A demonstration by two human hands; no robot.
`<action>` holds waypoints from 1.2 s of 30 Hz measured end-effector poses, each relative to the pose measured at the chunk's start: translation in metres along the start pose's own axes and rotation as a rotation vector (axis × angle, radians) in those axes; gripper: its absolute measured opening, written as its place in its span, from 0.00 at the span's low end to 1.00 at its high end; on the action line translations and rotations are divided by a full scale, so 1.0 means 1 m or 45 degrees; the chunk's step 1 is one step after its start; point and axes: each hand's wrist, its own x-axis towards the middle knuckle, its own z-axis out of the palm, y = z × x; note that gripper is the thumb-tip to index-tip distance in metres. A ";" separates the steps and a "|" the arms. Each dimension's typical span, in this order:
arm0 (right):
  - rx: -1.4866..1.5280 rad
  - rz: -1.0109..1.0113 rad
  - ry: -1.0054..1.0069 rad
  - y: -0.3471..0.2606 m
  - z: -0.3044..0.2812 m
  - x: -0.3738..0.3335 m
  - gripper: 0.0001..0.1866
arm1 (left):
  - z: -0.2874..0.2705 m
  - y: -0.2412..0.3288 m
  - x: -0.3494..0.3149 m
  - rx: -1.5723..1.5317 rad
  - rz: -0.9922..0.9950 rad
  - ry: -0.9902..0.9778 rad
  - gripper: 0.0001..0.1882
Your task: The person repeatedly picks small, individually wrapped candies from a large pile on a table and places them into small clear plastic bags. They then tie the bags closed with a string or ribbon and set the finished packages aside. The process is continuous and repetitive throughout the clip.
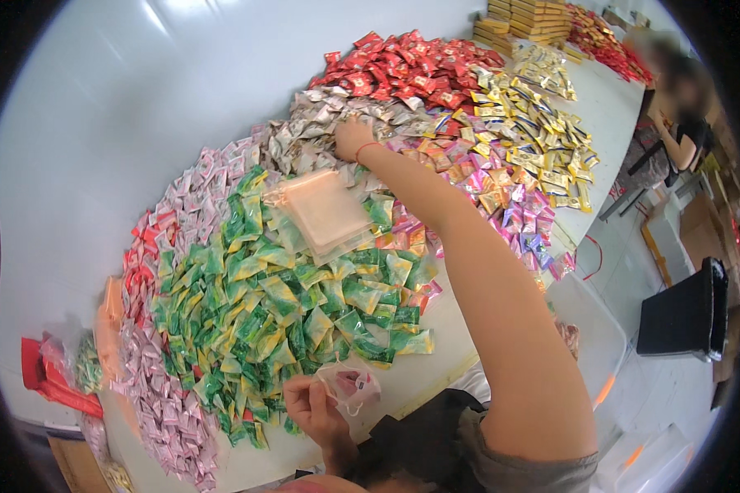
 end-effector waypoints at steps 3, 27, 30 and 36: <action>0.133 0.040 -0.153 -0.003 -0.046 -0.003 0.23 | -0.001 0.001 -0.002 0.032 0.021 0.001 0.05; 0.664 0.192 0.296 0.323 -0.174 -0.121 0.14 | -0.008 0.018 -0.015 0.172 0.131 0.029 0.05; 0.663 0.299 0.202 0.316 -0.168 -0.187 0.10 | -0.013 0.015 -0.022 0.161 0.130 0.045 0.05; 0.099 0.316 -0.046 0.319 -0.157 -0.223 0.28 | -0.005 0.015 -0.020 0.139 0.111 0.009 0.04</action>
